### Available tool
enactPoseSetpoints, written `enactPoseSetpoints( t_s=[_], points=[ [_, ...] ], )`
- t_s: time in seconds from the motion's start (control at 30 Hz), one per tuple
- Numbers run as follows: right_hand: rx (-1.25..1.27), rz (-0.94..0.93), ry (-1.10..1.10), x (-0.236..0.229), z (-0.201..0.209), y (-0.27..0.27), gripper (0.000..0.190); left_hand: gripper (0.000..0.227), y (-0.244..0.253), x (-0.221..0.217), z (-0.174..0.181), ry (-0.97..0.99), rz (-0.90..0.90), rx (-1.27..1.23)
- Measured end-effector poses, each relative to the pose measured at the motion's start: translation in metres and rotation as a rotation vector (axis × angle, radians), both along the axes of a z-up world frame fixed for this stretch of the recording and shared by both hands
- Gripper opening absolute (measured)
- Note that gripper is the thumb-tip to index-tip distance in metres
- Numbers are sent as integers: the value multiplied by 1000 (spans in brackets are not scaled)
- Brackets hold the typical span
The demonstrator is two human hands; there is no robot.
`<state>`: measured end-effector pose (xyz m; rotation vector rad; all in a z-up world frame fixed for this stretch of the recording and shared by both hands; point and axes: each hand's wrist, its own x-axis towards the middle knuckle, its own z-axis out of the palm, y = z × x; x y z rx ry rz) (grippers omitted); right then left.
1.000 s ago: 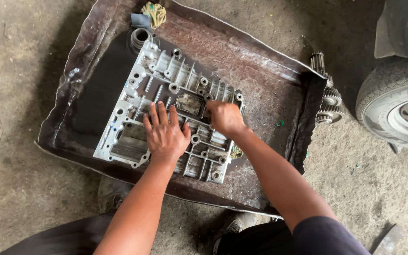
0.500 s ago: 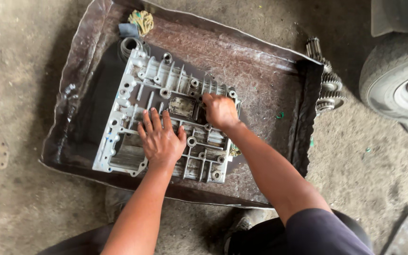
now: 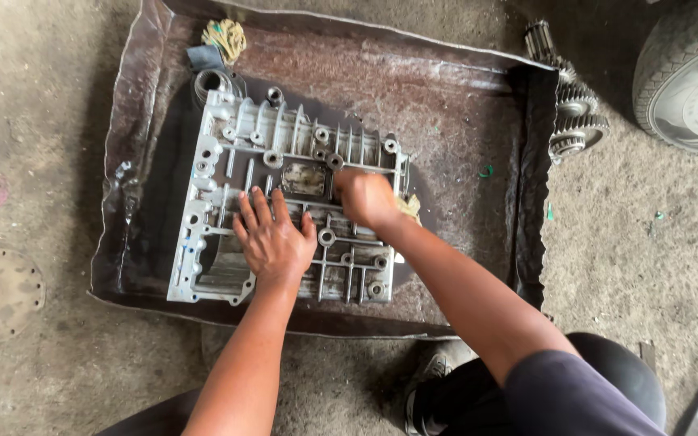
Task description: The person cleans a metal mechanical casing by picking out debris with their fingers and wiping the surfaces with a cloth.
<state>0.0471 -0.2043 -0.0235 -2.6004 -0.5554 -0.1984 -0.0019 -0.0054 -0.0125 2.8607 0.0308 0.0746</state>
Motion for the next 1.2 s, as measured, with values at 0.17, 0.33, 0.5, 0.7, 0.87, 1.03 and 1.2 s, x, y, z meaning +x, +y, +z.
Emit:
enactPoseSetpoints(
  t_s=[0.17, 0.33, 0.5, 0.7, 0.87, 1.03, 1.2],
  points=[
    [-3, 97, 163, 7, 6, -14, 13, 68, 0, 0, 2, 9, -5, 11],
    [-32, -138, 50, 22, -4, -12, 10, 68, 0, 0, 4, 16, -4, 11],
    [-159, 44, 28, 10, -3, -4, 17, 69, 0, 1, 1, 10, -7, 10],
    [-178, -81, 152, 28, 21, -9, 14, 67, 1, -1, 4, -9, -1, -4],
    [-270, 20, 116, 13, 13, -1, 18, 69, 2, 2, 5, 40, 0, -37],
    [-245, -76, 205, 25, 9, -15, 12, 70, 4, 4, 6, 152, -20, -34],
    [-386, -54, 215, 16, 12, -5, 10, 70, 4, -1, 8, 111, -16, -44]
  ],
)
